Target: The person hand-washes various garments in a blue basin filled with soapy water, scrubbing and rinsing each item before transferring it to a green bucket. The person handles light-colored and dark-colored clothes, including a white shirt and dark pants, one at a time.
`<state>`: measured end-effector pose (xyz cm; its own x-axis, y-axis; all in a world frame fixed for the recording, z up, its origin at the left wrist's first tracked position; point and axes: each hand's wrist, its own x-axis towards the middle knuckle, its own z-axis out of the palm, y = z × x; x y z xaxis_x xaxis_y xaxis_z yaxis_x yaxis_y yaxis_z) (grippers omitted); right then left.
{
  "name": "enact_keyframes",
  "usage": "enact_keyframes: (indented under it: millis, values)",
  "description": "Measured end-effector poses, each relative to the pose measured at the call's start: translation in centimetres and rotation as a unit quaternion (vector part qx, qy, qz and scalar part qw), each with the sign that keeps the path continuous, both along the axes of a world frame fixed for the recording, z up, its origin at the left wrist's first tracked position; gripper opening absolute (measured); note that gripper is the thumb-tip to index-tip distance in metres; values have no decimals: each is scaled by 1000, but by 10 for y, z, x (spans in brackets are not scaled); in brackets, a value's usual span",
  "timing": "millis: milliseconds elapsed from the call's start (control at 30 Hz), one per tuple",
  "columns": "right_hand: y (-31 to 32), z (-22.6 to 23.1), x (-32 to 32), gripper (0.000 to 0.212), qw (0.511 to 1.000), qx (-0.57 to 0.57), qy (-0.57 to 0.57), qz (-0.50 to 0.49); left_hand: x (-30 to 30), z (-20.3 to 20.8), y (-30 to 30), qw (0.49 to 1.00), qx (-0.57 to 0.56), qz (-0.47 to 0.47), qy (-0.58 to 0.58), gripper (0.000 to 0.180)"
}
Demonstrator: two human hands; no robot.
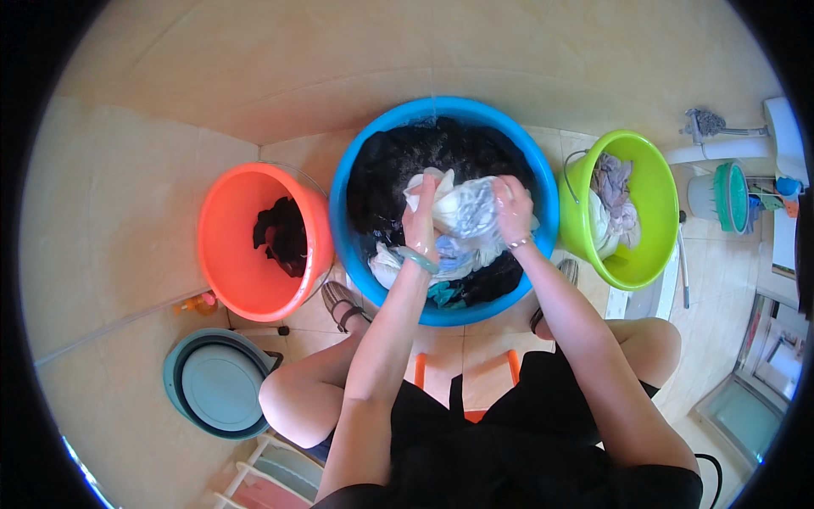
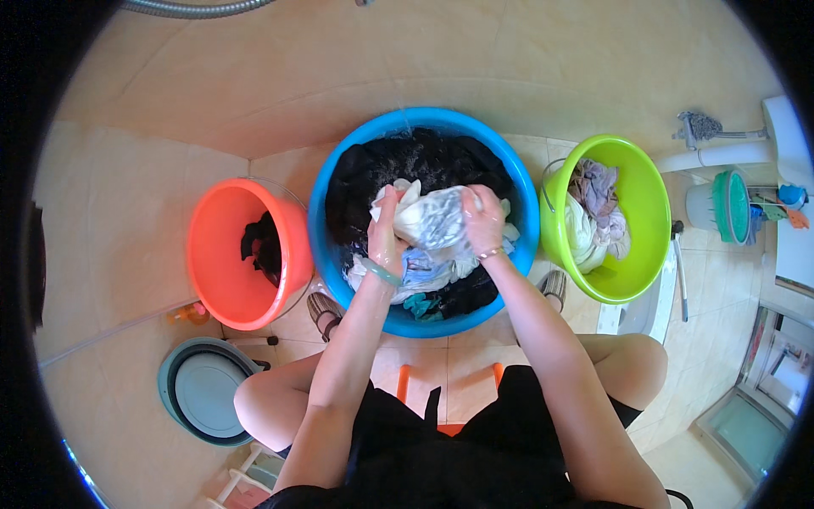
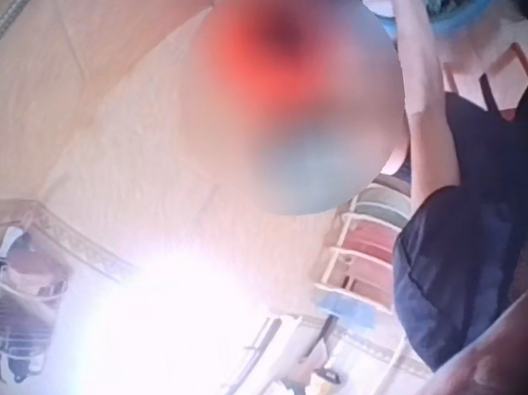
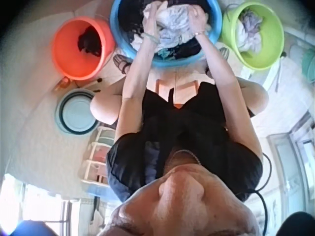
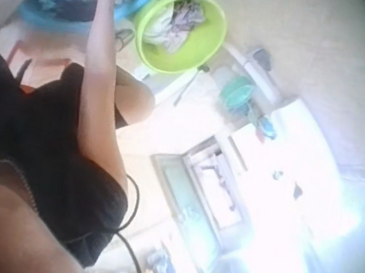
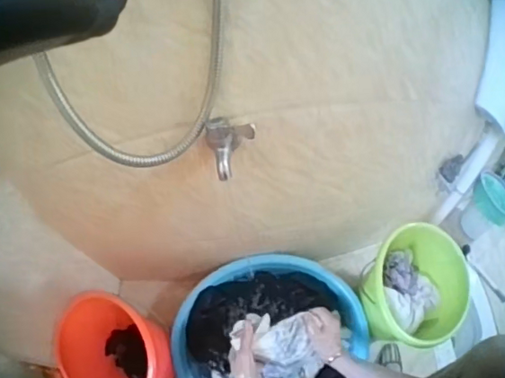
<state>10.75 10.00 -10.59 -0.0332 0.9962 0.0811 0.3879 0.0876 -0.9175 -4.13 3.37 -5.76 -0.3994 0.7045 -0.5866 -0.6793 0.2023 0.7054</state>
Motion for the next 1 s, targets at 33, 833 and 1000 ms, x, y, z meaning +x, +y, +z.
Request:
enact_keyframes:
  millis: [33, 833, 1000]
  values:
    - [-2, -5, 16, 16, 999, -6, 47, -1, -6, 9, -3, 994, 28, -85, 58, 60]
    - [34, 236, 32, 54, 898, 29, -177, 401, -31, 248, -5, 586, 78, -320, 741, 27]
    - [23, 226, 44, 57, 907, 76, -216, 354, -18, 276, -13, 587, 113, -248, 762, 20]
